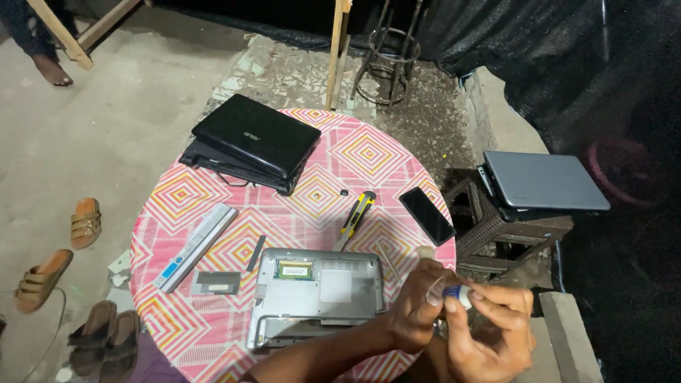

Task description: The person removes a metal cover from the bottom of a laptop, places it aside, and then uses a screwdriver to tighten screws on the laptop's base. The person handles the laptop and tools on a table with a patterned cloth.

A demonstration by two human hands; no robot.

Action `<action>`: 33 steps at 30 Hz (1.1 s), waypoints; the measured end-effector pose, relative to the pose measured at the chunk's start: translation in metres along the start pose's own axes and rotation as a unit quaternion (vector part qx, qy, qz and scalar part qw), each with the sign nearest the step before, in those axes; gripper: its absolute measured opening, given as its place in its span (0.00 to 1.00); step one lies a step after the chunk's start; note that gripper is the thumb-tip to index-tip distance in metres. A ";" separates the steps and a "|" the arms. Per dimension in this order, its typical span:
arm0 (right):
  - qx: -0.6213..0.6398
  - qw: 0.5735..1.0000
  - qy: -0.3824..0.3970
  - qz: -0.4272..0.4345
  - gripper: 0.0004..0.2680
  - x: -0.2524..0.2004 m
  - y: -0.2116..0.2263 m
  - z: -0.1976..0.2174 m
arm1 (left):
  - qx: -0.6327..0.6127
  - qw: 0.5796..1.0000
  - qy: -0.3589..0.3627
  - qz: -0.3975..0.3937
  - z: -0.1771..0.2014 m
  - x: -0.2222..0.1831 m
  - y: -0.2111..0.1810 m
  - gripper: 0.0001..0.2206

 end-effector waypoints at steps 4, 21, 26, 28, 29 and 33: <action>0.047 0.998 0.038 0.010 0.09 -0.009 -0.014 0.005 | 0.166 0.951 -0.148 -0.213 0.001 -0.021 -0.029 0.08; 0.032 0.938 0.307 -0.156 0.17 -0.136 -0.083 -0.022 | 0.341 0.926 -0.036 0.156 0.074 -0.174 0.001 0.25; -0.025 0.826 0.335 -0.452 0.17 -0.179 -0.155 0.036 | 0.510 0.815 -0.047 0.269 0.131 -0.203 0.022 0.30; -0.051 0.857 0.287 -0.424 0.13 -0.158 -0.128 0.034 | 0.541 0.789 -0.060 0.283 0.150 -0.211 0.030 0.31; -0.077 0.885 0.238 -0.392 0.09 -0.144 -0.113 0.036 | 0.573 0.760 -0.075 0.296 0.160 -0.216 0.033 0.33; 0.007 0.928 0.215 -0.304 0.06 -0.163 -0.142 0.021 | 0.601 0.728 0.007 0.331 0.162 -0.223 0.047 0.37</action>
Point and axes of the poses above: each hand's wrist, its own x-axis towards the middle knuckle, its own z-axis out of the back of the hand, y = z × x, the point moved 7 cm from there along x, towards the middle knuckle, and after that the axes turned 8 degrees about y, right-handed, at the moved point
